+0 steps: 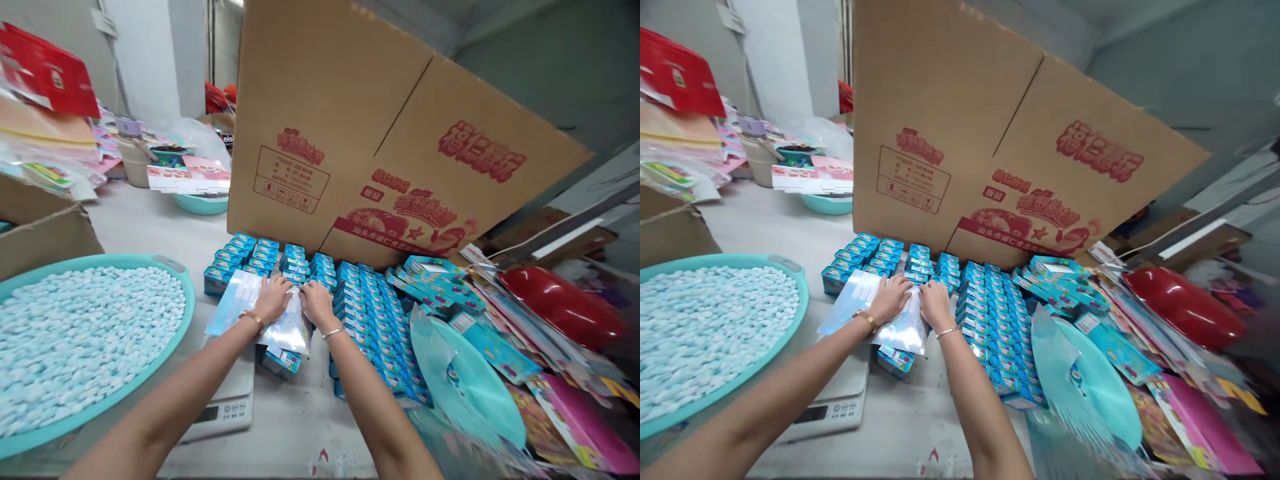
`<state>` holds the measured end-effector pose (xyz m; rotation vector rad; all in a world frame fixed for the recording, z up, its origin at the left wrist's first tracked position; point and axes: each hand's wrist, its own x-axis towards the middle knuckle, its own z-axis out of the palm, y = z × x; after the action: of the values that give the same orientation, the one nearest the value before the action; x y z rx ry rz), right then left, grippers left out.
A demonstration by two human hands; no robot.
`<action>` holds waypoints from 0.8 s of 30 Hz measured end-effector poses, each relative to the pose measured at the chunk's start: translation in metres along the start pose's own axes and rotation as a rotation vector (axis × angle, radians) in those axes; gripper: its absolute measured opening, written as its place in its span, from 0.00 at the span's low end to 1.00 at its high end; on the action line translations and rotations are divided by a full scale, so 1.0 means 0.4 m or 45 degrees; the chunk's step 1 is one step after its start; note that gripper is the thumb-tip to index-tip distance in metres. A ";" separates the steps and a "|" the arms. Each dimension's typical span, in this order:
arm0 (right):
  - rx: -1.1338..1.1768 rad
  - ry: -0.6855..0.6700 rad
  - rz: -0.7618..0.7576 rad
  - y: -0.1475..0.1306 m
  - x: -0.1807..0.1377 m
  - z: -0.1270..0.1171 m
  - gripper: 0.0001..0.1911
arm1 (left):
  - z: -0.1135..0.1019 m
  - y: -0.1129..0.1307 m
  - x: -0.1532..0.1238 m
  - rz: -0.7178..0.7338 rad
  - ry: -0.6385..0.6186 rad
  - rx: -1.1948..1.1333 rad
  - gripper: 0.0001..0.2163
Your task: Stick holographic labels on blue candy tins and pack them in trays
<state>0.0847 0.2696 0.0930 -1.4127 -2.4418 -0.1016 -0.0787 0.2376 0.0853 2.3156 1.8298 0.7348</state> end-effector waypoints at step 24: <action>-0.278 0.103 -0.030 -0.059 -0.045 -0.105 0.09 | 0.015 -0.014 0.013 0.013 0.033 0.051 0.14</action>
<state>0.0828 0.2336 0.1295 -1.4367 -2.4409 -0.4340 -0.0803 0.2451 0.0796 2.3530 1.8619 0.7397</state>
